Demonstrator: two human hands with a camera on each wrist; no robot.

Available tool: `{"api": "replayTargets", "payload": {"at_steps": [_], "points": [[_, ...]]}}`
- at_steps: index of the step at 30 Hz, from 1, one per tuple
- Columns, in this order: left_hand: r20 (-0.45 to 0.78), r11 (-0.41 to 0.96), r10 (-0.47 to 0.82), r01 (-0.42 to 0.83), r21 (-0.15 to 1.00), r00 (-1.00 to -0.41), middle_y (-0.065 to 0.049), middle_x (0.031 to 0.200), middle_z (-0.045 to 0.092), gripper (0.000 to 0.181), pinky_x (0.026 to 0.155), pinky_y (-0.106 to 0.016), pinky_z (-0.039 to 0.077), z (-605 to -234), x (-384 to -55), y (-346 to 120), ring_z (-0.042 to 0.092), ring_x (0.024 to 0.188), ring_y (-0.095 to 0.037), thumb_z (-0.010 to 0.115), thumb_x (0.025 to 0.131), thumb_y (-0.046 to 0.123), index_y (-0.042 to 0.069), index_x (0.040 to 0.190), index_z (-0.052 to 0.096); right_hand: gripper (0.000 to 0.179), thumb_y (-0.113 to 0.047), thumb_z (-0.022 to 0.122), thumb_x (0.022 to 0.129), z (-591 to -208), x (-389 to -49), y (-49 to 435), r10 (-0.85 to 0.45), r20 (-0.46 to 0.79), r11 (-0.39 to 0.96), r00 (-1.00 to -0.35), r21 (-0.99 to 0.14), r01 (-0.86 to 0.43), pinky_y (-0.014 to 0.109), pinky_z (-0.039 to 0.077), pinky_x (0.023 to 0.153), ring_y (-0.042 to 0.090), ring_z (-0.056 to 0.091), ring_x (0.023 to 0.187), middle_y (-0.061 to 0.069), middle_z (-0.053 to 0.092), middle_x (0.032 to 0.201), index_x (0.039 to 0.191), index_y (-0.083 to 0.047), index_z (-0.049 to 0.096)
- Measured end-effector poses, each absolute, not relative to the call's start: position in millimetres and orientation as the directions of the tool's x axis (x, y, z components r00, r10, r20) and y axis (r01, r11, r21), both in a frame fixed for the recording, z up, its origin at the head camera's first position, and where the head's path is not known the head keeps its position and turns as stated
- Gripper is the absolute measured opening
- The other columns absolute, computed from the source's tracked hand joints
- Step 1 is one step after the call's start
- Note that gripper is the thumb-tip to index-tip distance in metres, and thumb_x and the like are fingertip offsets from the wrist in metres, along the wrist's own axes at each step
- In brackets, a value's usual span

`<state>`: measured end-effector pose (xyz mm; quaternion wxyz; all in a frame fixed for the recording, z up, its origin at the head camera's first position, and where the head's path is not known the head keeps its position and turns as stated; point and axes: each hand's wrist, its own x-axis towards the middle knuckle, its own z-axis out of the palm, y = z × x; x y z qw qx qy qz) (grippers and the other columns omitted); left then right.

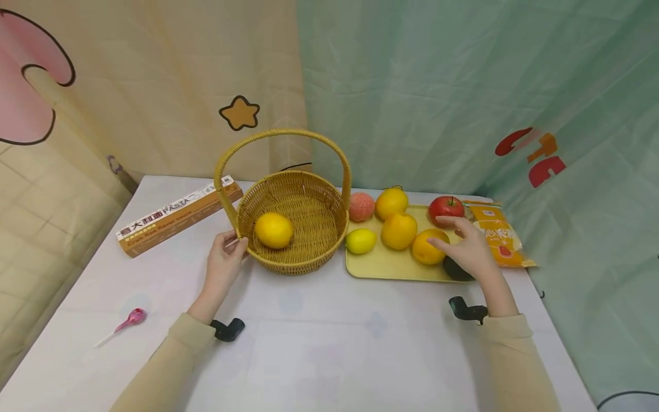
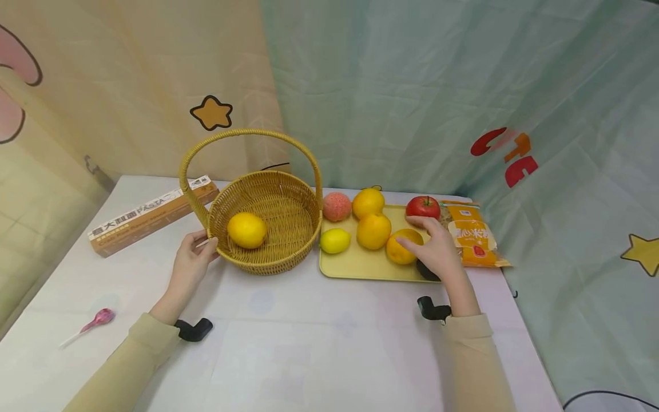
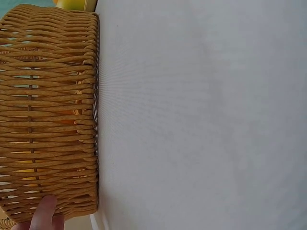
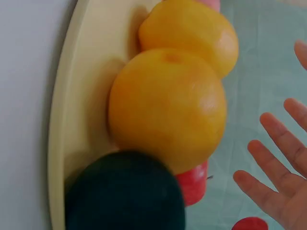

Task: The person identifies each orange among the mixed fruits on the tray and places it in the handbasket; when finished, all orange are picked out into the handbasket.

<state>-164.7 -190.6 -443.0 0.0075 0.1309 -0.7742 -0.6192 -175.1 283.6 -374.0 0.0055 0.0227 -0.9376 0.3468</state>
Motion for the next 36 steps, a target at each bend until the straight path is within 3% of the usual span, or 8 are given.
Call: {"api": "replayTargets", "payload": {"at_steps": [6, 15, 23, 30, 36], "points": [[-0.154, 0.195, -0.202, -0.194, 0.961, -0.967, -0.023, 0.148, 0.041, 0.05, 0.101, -0.034, 0.054, -442.3, -164.8, -191.0, 0.05, 0.132, -0.033, 0.05, 0.103, 0.018, -0.005, 0.144, 0.033, 0.082, -0.053, 0.071, 0.086, -382.1, -179.3, 295.8, -0.049, -0.115, 0.809, -0.992, -0.587, 0.028, 0.066, 0.034, 0.112, 0.047, 0.037, 0.132, 0.025, 0.038, 0.151, 0.146, -0.005, 0.042], [-0.159, 0.191, -0.193, -0.196, 0.962, -0.968, -0.024, 0.15, 0.039, 0.052, 0.098, -0.027, 0.056, -442.3, -164.3, -190.6, 0.049, 0.133, -0.034, 0.05, 0.103, 0.019, -0.005, 0.145, 0.031, 0.091, -0.051, 0.074, 0.083, -400.5, -190.4, 301.0, -0.107, -0.19, 0.852, -0.976, -0.523, 0.009, 0.072, 0.024, 0.114, 0.048, 0.028, 0.138, 0.028, 0.029, 0.154, 0.149, -0.003, 0.035], [-0.159, 0.186, -0.187, -0.194, 0.963, -0.969, -0.024, 0.15, 0.038, 0.051, 0.102, -0.034, 0.053, -441.2, -163.9, -189.7, 0.049, 0.132, -0.034, 0.05, 0.103, 0.017, -0.005, 0.144, 0.031, 0.09, -0.051, 0.076, 0.081, -407.3, -197.0, 300.8, -0.119, -0.223, 0.88, -0.967, -0.475, 0.001, 0.072, 0.025, 0.114, 0.047, 0.031, 0.135, 0.027, 0.029, 0.154, 0.149, -0.006, 0.036], [-0.14, 0.204, -0.195, -0.18, 0.962, -0.971, -0.024, 0.147, 0.041, 0.049, 0.093, -0.021, 0.057, -442.9, -164.4, -192.3, 0.051, 0.131, -0.034, 0.051, 0.103, 0.015, -0.005, 0.143, 0.033, 0.09, -0.051, 0.076, 0.08, -411.8, -199.6, 299.8, -0.109, -0.213, 0.869, -0.971, -0.495, 0.011, 0.071, 0.028, 0.113, 0.045, 0.034, 0.131, 0.026, 0.03, 0.153, 0.148, -0.007, 0.036], [-0.152, 0.201, -0.194, -0.191, 0.961, -0.969, -0.024, 0.148, 0.04, 0.049, 0.1, -0.032, 0.055, -445.0, -164.9, -192.9, 0.05, 0.132, -0.033, 0.05, 0.103, 0.015, -0.005, 0.143, 0.032, 0.086, -0.043, 0.077, 0.082, -414.8, -197.4, 297.9, -0.096, -0.169, 0.85, -0.981, -0.527, 0.008, 0.07, 0.029, 0.114, 0.044, 0.034, 0.131, 0.026, 0.032, 0.151, 0.146, -0.004, 0.035]]}}
